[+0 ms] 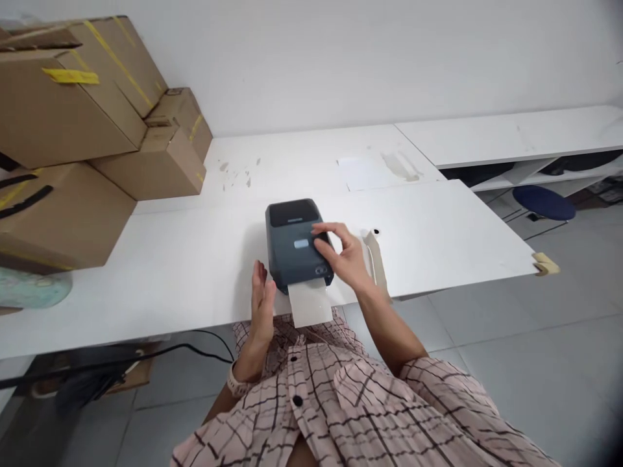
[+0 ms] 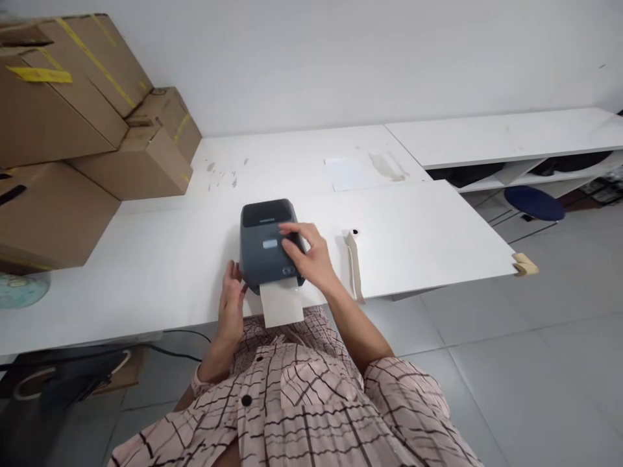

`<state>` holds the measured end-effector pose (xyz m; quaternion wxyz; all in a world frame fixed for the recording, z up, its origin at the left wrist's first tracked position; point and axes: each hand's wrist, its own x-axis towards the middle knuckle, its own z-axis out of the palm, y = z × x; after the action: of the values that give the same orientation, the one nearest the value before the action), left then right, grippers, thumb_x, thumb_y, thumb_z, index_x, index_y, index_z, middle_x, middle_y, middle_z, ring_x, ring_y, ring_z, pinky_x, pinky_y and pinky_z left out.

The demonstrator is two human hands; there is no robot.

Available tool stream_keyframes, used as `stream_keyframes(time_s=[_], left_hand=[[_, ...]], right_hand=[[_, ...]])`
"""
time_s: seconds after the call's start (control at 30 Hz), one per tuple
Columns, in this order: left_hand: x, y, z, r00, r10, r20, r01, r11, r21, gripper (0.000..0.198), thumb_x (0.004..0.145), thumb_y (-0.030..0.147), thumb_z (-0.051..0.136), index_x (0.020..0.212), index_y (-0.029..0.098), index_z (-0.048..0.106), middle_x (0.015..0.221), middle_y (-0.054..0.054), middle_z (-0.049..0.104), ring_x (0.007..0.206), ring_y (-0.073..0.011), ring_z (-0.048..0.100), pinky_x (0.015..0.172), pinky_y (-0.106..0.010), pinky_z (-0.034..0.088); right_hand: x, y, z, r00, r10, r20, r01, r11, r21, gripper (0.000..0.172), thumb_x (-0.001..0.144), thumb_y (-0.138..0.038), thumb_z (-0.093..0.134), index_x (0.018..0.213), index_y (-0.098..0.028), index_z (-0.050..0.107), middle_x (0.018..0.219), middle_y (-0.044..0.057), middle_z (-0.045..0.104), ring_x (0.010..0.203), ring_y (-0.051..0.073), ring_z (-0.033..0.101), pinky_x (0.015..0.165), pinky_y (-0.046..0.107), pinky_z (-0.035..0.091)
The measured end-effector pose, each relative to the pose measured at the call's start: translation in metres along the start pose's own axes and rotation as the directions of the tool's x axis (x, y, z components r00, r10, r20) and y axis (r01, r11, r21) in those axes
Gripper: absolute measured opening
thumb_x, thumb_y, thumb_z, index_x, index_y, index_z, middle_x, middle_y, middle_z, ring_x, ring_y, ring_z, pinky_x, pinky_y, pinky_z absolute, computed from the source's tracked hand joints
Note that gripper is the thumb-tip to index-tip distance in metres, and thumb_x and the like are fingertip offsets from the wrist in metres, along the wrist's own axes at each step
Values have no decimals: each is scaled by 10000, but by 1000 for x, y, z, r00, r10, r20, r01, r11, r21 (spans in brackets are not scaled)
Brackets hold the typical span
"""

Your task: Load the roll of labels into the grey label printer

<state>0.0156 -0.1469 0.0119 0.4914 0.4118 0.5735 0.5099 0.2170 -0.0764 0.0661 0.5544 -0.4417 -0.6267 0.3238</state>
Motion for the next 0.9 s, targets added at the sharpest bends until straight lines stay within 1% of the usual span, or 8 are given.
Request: stream_keyframes(time_s=[0.1, 0.2, 0.27, 0.37, 0.67, 0.73, 0.8, 0.9], left_hand=[[14, 12, 4, 1000, -15, -10, 15, 1000, -1, 1022, 883, 725, 612, 1688, 310, 141, 1792, -54, 57, 1650, -320, 76, 1306, -464, 279], [27, 18, 9, 994, -90, 58, 91, 996, -19, 1043, 850, 648, 707, 1680, 289, 186, 1783, -87, 124, 1623, -365, 209, 1263, -473, 374], [32, 19, 9, 984, -94, 152, 100, 994, -37, 950, 878, 608, 690, 1656, 260, 268, 1735, -122, 299, 1560, -364, 368, 1222, -477, 436], [35, 17, 4, 974, -64, 219, 71, 997, -24, 876, 880, 570, 701, 1612, 226, 362, 1641, -142, 467, 1489, -355, 476, 1168, -466, 492], [42, 12, -2, 972, -22, 232, 13, 999, 39, 904, 835, 608, 730, 1577, 201, 412, 1570, -169, 536, 1443, -381, 509, 1083, -443, 524], [36, 7, -1, 984, 4, 177, -18, 997, 78, 877, 847, 614, 712, 1563, 207, 411, 1573, -179, 517, 1429, -362, 516, 1058, -432, 526], [21, 0, -2, 994, 106, -12, -102, 977, 187, 810, 830, 588, 740, 1496, 223, 459, 1532, -174, 529, 1365, -323, 550, 1012, -406, 530], [-6, -13, -7, 927, 266, -264, -156, 915, 373, 536, 794, 536, 783, 1194, 222, 613, 1154, -92, 668, 993, -220, 633, 835, -338, 526]], right_hand=[[-23, 26, 8, 977, 211, 7, -211, 976, 45, 651, 868, -561, 729, 1461, -362, 547, 1579, 51, 527, 1493, 303, 449, 1257, 555, 351], [-29, 46, 10, 885, 437, 159, -462, 864, 199, 1024, 806, -629, 742, 1649, -327, 247, 1725, 78, 322, 1562, 315, 376, 1251, 544, 389], [-32, 52, 9, 840, 483, 249, -537, 805, 251, 1077, 807, -648, 727, 1672, -314, 179, 1725, 87, 326, 1543, 315, 417, 1230, 537, 433], [-35, 54, 6, 822, 498, 276, -561, 790, 247, 1114, 798, -665, 742, 1681, -321, 156, 1731, 78, 315, 1547, 317, 412, 1239, 532, 429], [-38, 56, 5, 832, 506, 229, -553, 786, 277, 1176, 736, -656, 811, 1675, -342, 176, 1666, 116, 428, 1482, 359, 490, 1209, 585, 432], [-38, 57, 5, 835, 501, 229, -549, 786, 283, 1168, 741, -650, 807, 1674, -328, 182, 1673, 116, 416, 1506, 354, 458, 1220, 580, 418], [-38, 58, 6, 838, 492, 236, -544, 793, 276, 1169, 751, -664, 788, 1678, -314, 168, 1691, 112, 385, 1532, 341, 423, 1233, 561, 408], [-38, 56, 7, 841, 487, 237, -538, 800, 266, 1153, 763, -686, 755, 1679, -304, 168, 1708, 98, 355, 1554, 324, 392, 1259, 536, 381]])
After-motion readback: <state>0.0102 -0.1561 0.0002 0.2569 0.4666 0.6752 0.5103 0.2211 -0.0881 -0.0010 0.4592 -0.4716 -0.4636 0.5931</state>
